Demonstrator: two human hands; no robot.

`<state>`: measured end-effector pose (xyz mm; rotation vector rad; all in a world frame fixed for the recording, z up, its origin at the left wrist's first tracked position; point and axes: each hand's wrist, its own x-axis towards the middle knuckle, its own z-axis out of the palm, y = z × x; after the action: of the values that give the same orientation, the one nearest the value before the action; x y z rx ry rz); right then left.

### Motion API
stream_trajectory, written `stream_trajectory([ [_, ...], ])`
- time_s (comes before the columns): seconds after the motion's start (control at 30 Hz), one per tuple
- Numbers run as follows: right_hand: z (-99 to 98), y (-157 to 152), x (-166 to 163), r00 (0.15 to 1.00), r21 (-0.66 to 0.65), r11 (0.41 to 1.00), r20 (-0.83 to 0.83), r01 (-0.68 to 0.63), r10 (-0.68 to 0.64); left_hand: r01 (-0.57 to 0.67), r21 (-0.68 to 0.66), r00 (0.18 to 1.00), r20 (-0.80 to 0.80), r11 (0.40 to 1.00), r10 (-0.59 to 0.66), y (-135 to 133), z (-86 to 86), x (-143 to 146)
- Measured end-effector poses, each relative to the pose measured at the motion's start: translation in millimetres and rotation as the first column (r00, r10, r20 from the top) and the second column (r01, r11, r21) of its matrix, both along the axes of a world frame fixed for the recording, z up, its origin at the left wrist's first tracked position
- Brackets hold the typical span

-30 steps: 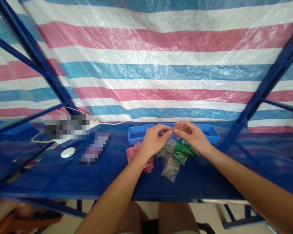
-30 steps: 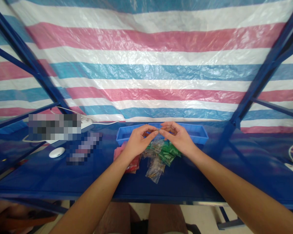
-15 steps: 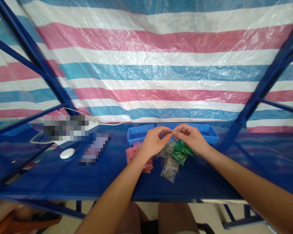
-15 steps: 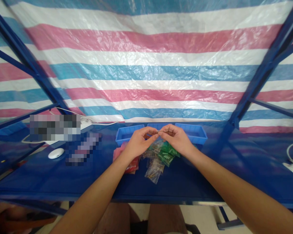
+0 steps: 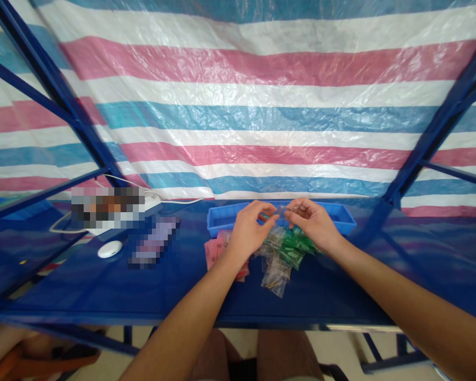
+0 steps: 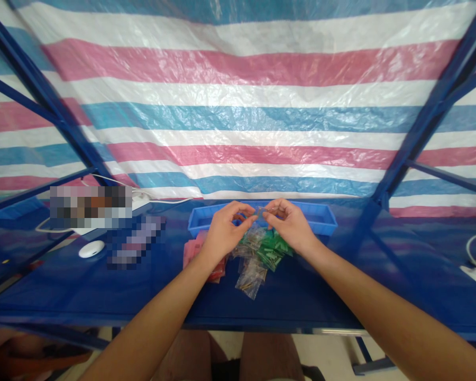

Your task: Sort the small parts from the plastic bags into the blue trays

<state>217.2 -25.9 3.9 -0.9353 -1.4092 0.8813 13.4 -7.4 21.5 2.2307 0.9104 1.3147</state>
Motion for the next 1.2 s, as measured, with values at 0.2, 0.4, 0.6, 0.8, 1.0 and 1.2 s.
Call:
stream_trajectory([
  [0.2, 2.6, -4, -2, 0.999, 0.003, 0.999, 0.01, -0.037, 0.037, 0.098, 0.001, 0.991, -0.09, 0.995, -0.098, -5, -1.2, 3],
  [0.4, 10.1, -10, -2, 0.996, -0.027, 0.996, -0.002, -0.089, 0.089, 0.057, -0.079, 0.998, -0.028, 0.995, -0.059, -1, -3.3, 1],
  [0.6, 16.0, -11, 4, 0.98, 0.151, 0.988, 0.187, 0.041, -0.069, 0.051, -0.127, 0.998, 0.03, 0.991, -0.047, 1, -2.0, -1],
  [0.8, 12.9, -12, 2, 0.98, 0.153, 0.986, 0.196, -0.06, 0.03, 0.065, -0.133, 0.998, -0.016, 0.989, -0.067, 0, 1.0, -2],
  [1.0, 10.6, -10, 0, 0.992, 0.114, 0.993, 0.126, 0.015, -0.029, -0.072, -0.032, 0.996, 0.053, 0.997, 0.074, 1, -0.1, -2],
  [1.2, 7.7, -9, -1, 0.991, 0.13, 0.992, 0.13, 0.006, -0.023, 0.026, -0.036, 1.0, 0.018, 0.999, -0.025, -4, 3.0, 1],
])
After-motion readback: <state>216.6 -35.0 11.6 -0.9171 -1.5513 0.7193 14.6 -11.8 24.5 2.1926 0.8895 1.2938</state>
